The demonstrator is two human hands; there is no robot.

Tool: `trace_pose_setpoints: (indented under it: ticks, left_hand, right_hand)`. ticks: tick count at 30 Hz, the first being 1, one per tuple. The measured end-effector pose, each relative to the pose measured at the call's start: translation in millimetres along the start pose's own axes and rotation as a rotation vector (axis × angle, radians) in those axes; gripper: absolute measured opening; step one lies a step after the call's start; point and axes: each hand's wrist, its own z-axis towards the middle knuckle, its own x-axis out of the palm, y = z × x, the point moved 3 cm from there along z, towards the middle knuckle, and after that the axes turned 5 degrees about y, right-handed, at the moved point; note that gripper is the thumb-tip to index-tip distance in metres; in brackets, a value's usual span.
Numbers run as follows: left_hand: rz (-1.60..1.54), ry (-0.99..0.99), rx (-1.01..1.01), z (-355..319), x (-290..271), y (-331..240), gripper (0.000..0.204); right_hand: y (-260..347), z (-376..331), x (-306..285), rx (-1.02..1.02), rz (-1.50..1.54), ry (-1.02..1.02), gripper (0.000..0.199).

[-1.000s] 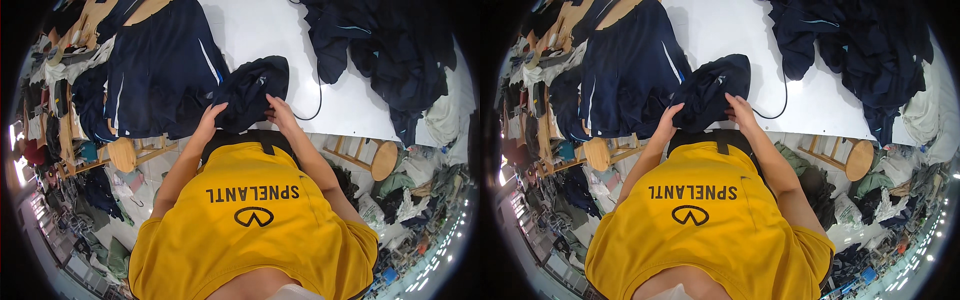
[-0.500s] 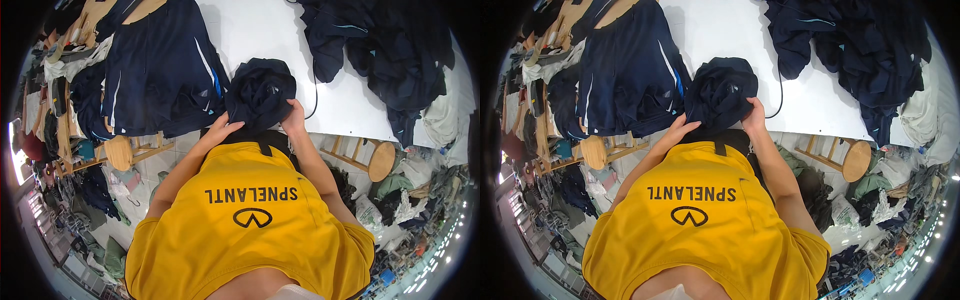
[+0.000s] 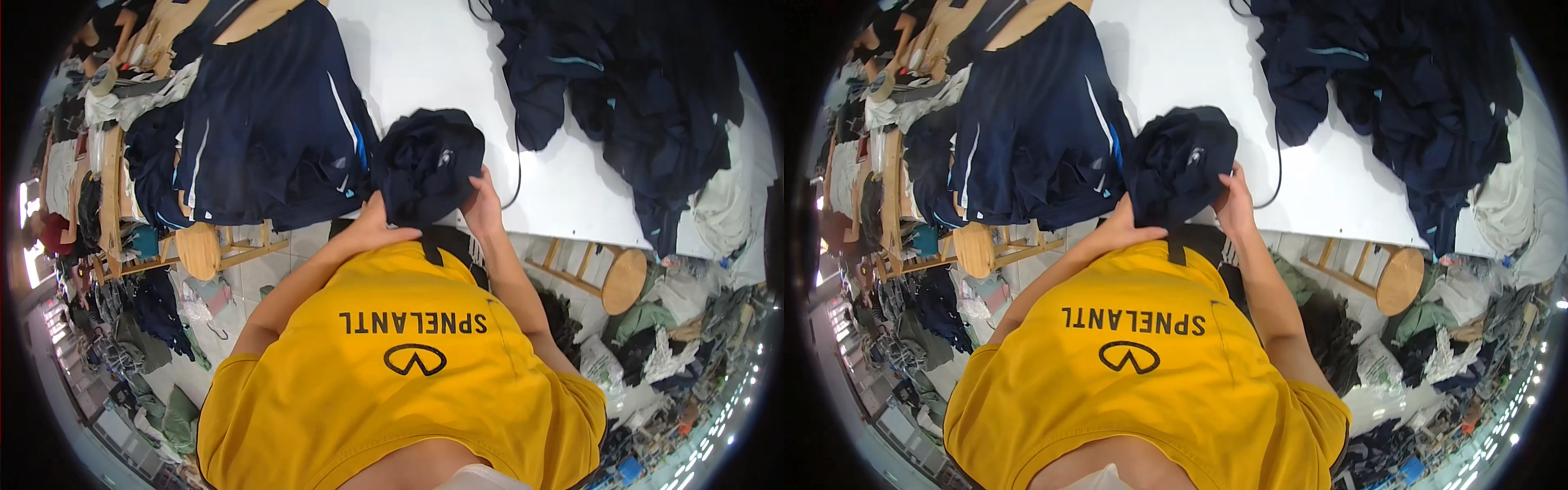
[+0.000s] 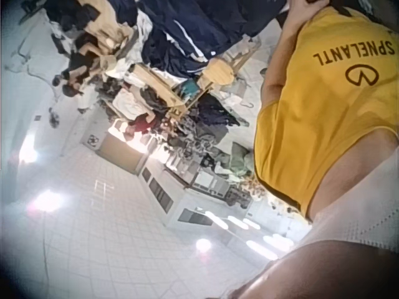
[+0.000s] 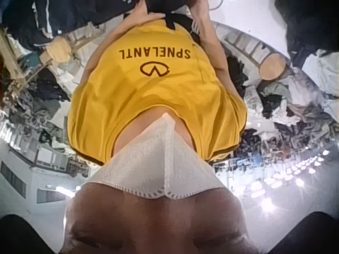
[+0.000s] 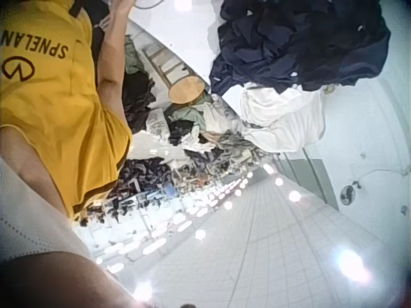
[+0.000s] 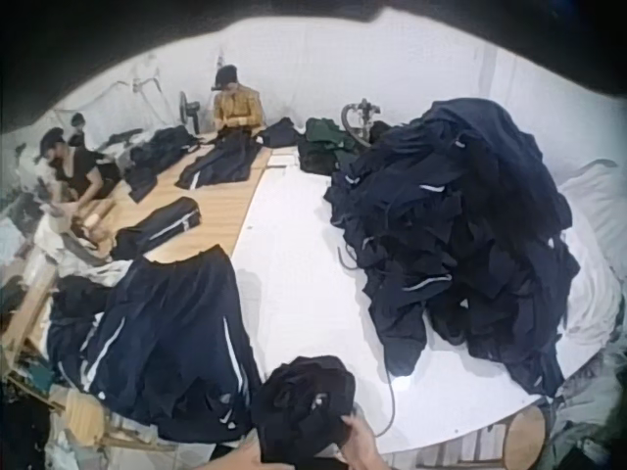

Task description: Inspecting and sorting finished athletic shorts on a factory workbench.

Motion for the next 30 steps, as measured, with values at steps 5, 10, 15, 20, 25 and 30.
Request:
trace_pose_setpoints:
  ticks: [5, 10, 15, 20, 25, 30]
  left_hand:
    - [0.211, -0.078, -0.106, 33, 7, -39, 0.102]
    - [-0.219, -0.014, -0.017, 68, -20, -56, 0.051]
    - [-1.279, -0.121, -0.038, 108, -127, -99, 0.031]
    - [-1.420, -0.426, 0.337, 133, -289, -157, 0.019]
    - [-1.119, -0.828, 0.884, 102, -515, -154, 0.021]
    - [-1.127, -0.958, 0.656, 76, -621, -68, 0.035]
  right_hand:
    - [12, -10, 40, 0.007, -0.419, 0.292, 0.051]
    - [49, -11, 90, -0.285, -1.134, 0.295, 0.040]
    - [105, -8, 109, -0.693, -1.262, 0.224, 0.036]
    - [119, 1, 84, -0.555, -1.141, 0.016, 0.032]
    - [124, 11, 52, -0.439, -1.159, -0.079, 0.033]
    - [163, 43, 59, -0.485, -1.255, -0.167, 0.024]
